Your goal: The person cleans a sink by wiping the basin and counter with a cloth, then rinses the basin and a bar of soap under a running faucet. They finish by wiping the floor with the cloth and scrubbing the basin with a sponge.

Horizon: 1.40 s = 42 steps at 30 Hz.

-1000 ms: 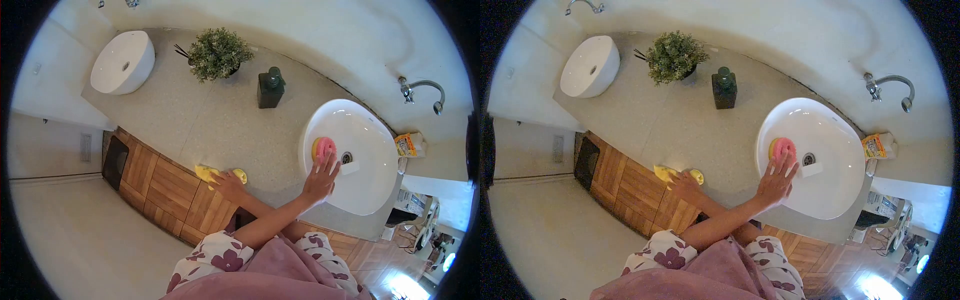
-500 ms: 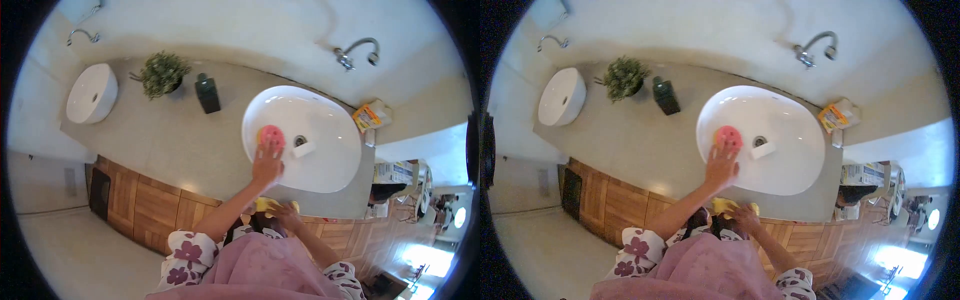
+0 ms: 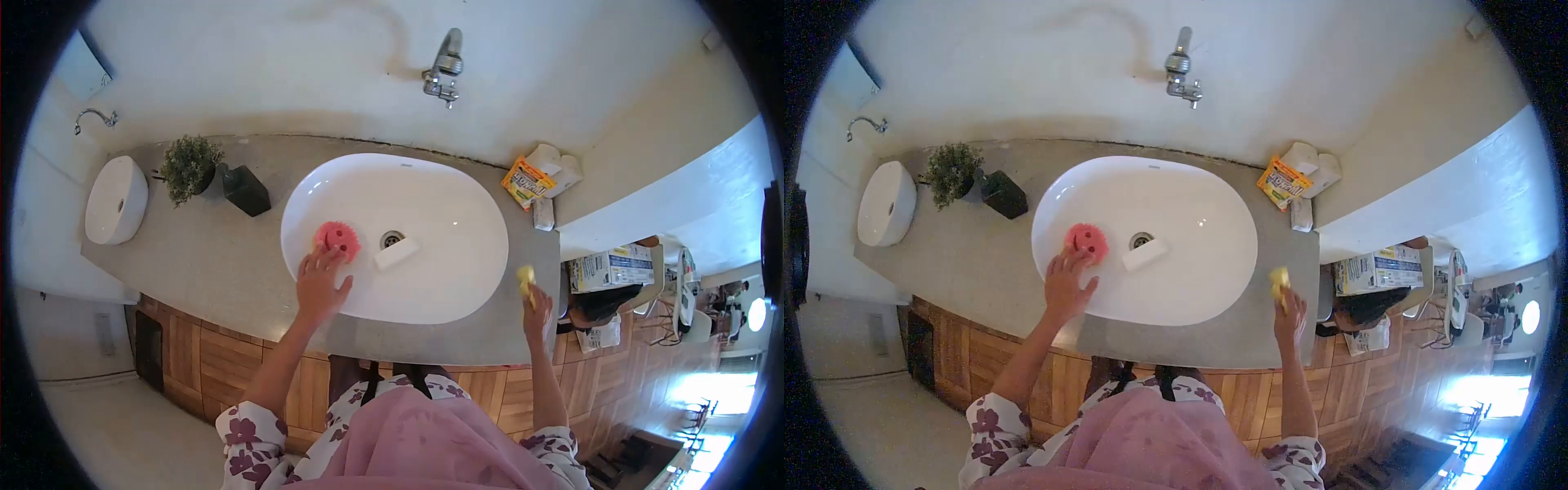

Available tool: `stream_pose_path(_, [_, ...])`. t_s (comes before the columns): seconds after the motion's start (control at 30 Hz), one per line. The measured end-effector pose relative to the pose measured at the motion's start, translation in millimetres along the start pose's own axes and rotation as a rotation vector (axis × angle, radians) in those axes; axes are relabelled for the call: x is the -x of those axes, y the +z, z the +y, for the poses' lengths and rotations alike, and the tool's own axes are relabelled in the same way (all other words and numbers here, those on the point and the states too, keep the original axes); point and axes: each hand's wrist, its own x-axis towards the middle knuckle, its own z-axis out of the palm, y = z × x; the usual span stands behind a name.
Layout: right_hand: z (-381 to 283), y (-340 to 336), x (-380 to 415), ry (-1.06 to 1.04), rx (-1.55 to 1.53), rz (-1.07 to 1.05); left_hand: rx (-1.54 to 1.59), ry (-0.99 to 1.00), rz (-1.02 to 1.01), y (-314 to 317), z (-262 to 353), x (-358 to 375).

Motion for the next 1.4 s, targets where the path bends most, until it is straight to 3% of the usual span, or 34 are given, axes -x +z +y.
stream_pose_path(0.17, [-12, 4, -95, -0.07, -0.126, 0.056, -0.044, -0.009, 0.041, 1, 3, -1])
stream_pose_path(0.23, [-13, 18, -115, 0.019, 0.215, 0.054, -0.058, -0.019, 0.047, -2, 7, -2])
stream_pose_path(0.27, [-16, 18, -126, 0.01, 0.214, 0.05, -0.067, -0.022, 0.051, -2, 8, -2])
stream_pose_path(0.33, [-38, 4, -147, 0.027, -0.008, 0.244, -0.06, -0.034, 0.046, -2, 5, -3])
stream_pose_path(0.37, [-55, -1, -152, 0.01, -0.01, 0.24, -0.055, -0.037, 0.038, -1, 5, -3])
stream_pose_path(0.5, [-141, 30, -143, -0.272, -0.495, -0.152, -0.042, -0.061, 0.063, -4, 7, -3])
stream_pose_path(0.57, [-192, 47, -130, -0.249, -0.363, -0.563, -0.022, -0.057, 0.052, -1, 5, -3])
stream_pose_path(0.63, [-232, 54, -128, -0.166, -0.242, -0.845, -0.015, -0.059, 0.065, -3, 7, -3])
stream_pose_path(0.7, [-249, 82, -118, -0.177, -0.265, -0.87, 0.001, -0.057, 0.076, -4, 6, -3])
stream_pose_path(0.97, [-239, 85, -99, -0.095, -0.263, -0.764, 0.025, -0.056, 0.116, -3, 4, -2])
stream_pose_path(1.03, [-226, 67, -98, -0.096, -0.298, -0.555, 0.031, -0.05, 0.121, -2, 3, -2])
stream_pose_path(1.1, [-202, 48, -107, -0.179, -0.327, -0.514, 0.037, -0.045, 0.112, -1, 1, 0])
stream_pose_path(1.17, [-189, 7, -135, -0.154, -0.156, -0.688, 0.039, -0.053, 0.132, 1, 1, -1])
stream_pose_path(1.2, [-165, 3, -146, -0.244, -0.274, -0.621, 0.051, -0.049, 0.123, 1, 0, -1])
stream_pose_path(1.23, [-178, -35, -164, 0.029, -0.219, -0.812, 0.047, -0.038, 0.136, 1, 0, -1])
stream_pose_path(1.3, [-152, -50, -183, -0.06, -0.104, -0.661, 0.05, -0.028, 0.148, 0, -1, 0])
stream_pose_path(1.4, [-139, -59, -205, -0.202, 0.074, -0.702, 0.071, -0.027, 0.154, -1, -1, -1])
